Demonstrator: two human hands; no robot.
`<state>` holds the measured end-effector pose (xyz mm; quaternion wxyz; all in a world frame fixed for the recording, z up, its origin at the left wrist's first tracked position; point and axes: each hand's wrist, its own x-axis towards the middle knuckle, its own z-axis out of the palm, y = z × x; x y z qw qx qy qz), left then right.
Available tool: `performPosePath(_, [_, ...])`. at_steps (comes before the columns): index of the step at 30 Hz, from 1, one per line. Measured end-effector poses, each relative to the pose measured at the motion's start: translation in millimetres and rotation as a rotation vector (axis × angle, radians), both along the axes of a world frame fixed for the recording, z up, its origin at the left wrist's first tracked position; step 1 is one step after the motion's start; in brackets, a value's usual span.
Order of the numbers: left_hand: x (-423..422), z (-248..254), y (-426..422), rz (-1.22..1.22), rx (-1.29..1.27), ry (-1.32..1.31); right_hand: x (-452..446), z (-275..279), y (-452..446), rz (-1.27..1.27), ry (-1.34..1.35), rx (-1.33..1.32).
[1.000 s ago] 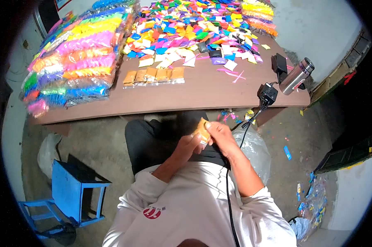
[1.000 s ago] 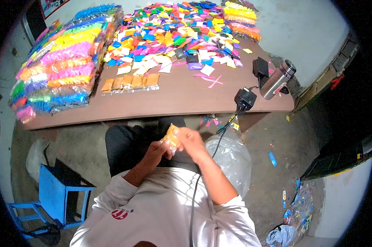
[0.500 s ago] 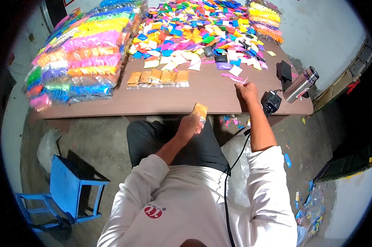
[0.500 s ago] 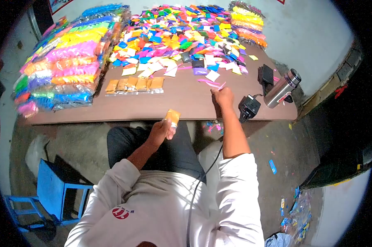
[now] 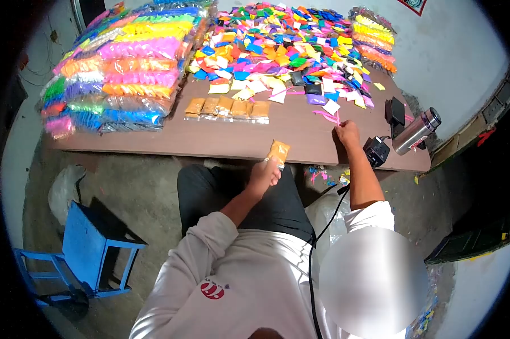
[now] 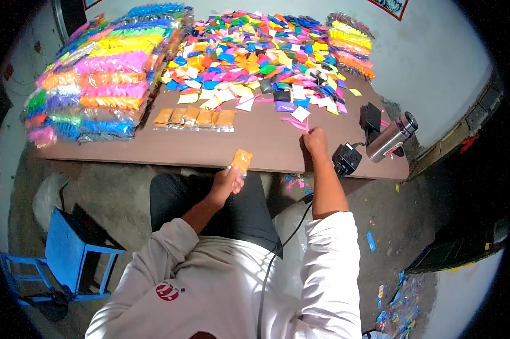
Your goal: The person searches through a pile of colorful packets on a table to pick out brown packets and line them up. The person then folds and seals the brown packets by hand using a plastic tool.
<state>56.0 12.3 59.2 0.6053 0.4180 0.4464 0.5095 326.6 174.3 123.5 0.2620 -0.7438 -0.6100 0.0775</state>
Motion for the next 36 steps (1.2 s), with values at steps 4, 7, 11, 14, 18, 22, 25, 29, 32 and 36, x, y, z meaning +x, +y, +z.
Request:
performPosePath(4, [3.2,3.7,3.3,0.020,0.002,0.013,2.4,4.5,12.5,0.060,-0.090,-0.085])
performPosePath(7, [3.4,7.8,2.5,0.037,-0.028,-0.002,9.8,2.7,24.2,0.110,-0.114,-0.220])
performPosePath(11, [4.3,7.3,4.3,0.040,-0.027,-0.025,16.1,1.8,28.2,0.178,-0.091,-0.469])
performPosePath(14, [4.2,7.7,3.1,0.038,-0.032,-0.049,-1.2,36.7,-3.4,0.252,-0.144,-0.485])
performPosePath(18, [4.9,4.8,4.2,0.027,-0.041,-0.066,-1.8,25.6,-14.2,0.270,-0.310,-0.353])
performPosePath(22, [5.1,3.6,3.5,0.027,-0.024,-0.062,-8.2,17.3,-30.3,0.323,-0.257,-0.112])
performPosePath(25, [5.3,1.1,5.1,0.028,-0.020,-0.079,-12.6,16.6,-41.6,0.407,0.230,-0.153])
performPosePath(29, [6.6,3.6,4.9,0.039,-0.037,-0.053,-33.8,29.5,-80.9,0.537,1.095,-0.370])
performPosePath(32, [7.3,7.1,3.8,0.044,-0.040,-0.045,-56.1,26.9,-101.1,0.599,1.421,-0.367])
performPosePath(36, [7.4,7.4,4.1,0.048,-0.045,-0.028,-78.1,14.5,-107.4,0.584,1.373,-0.276])
